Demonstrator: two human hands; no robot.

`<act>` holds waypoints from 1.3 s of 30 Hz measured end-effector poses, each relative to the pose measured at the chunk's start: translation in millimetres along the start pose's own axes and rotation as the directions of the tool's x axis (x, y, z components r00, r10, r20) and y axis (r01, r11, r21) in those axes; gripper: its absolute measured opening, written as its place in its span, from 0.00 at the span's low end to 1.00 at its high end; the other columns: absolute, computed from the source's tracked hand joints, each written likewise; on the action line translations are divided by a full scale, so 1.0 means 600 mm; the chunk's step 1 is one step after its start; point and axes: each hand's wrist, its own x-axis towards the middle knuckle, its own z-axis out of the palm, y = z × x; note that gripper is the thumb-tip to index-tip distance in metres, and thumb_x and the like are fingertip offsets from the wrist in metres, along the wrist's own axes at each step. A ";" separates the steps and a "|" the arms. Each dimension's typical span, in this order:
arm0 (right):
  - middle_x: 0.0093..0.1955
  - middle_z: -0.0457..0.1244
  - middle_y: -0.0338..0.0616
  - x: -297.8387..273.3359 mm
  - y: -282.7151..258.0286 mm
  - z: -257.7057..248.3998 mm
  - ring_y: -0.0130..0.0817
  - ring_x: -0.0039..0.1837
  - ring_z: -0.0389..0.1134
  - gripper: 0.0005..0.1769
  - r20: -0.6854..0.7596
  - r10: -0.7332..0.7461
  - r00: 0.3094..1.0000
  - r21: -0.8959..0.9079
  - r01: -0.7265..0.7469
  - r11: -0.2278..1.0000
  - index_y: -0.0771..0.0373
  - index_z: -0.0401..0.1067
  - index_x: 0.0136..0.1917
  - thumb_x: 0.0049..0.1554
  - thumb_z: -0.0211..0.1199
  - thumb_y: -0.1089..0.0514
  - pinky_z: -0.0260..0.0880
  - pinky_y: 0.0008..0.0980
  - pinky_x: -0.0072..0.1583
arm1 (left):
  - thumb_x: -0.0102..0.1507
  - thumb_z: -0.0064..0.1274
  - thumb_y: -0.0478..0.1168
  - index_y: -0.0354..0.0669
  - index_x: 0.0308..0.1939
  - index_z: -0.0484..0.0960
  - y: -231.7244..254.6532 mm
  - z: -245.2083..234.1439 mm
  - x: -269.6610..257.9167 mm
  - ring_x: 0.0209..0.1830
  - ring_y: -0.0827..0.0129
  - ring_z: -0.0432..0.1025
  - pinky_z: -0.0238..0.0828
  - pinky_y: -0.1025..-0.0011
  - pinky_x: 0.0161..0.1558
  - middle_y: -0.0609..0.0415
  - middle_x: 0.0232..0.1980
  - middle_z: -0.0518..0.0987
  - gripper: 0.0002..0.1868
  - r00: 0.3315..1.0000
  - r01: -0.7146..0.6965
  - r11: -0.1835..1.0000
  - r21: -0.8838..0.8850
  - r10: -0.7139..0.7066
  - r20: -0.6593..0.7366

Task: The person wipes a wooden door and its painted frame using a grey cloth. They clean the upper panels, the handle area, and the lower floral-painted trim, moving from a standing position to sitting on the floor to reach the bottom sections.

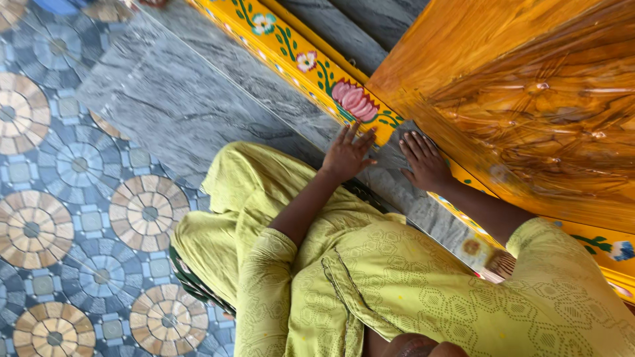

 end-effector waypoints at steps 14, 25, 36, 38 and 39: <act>0.85 0.45 0.58 0.028 0.008 0.016 0.52 0.86 0.43 0.48 0.043 -0.008 0.999 -0.049 0.010 0.999 0.66 0.49 0.84 0.61 0.63 0.43 0.42 0.50 0.82 | 0.70 0.41 0.65 0.57 0.78 0.66 0.037 0.006 -0.003 0.84 0.46 0.37 0.35 0.41 0.79 0.70 0.85 0.45 0.35 0.981 0.177 0.979 -0.101 -0.184 -0.063; 0.85 0.43 0.57 0.069 0.000 0.017 0.53 0.86 0.41 0.48 0.018 -0.008 1.000 0.025 0.008 1.000 0.66 0.47 0.84 0.61 0.62 0.41 0.40 0.52 0.81 | 0.67 0.48 0.64 0.55 0.73 0.71 0.061 -0.024 0.011 0.80 0.41 0.50 0.41 0.38 0.76 0.69 0.81 0.57 0.34 0.956 0.276 0.951 -0.140 -0.287 -0.063; 0.84 0.45 0.60 0.172 -0.029 0.013 0.54 0.85 0.42 0.46 -0.133 -0.002 0.991 0.111 0.017 0.994 0.68 0.50 0.82 0.59 0.61 0.46 0.40 0.52 0.81 | 0.71 0.51 0.50 0.42 0.70 0.74 0.034 0.010 0.001 0.74 0.49 0.65 0.58 0.52 0.74 0.46 0.72 0.72 0.27 0.777 0.350 0.880 -0.320 -0.464 -0.426; 0.84 0.45 0.60 0.206 -0.035 0.029 0.54 0.86 0.42 0.43 -0.166 0.002 0.986 0.118 0.018 0.993 0.68 0.50 0.82 0.60 0.60 0.50 0.39 0.50 0.82 | 0.71 0.51 0.49 0.41 0.70 0.73 0.021 0.030 -0.003 0.73 0.49 0.66 0.61 0.53 0.72 0.44 0.71 0.72 0.26 0.758 0.362 0.878 -0.313 -0.473 -0.449; 0.85 0.45 0.59 0.228 -0.040 0.042 0.52 0.86 0.42 0.42 -0.204 -0.006 0.979 0.066 0.020 0.998 0.68 0.49 0.83 0.62 0.59 0.51 0.39 0.49 0.82 | 0.71 0.50 0.48 0.41 0.70 0.73 0.016 0.040 -0.002 0.72 0.48 0.67 0.62 0.53 0.71 0.43 0.72 0.72 0.26 0.759 0.359 0.879 -0.315 -0.471 -0.449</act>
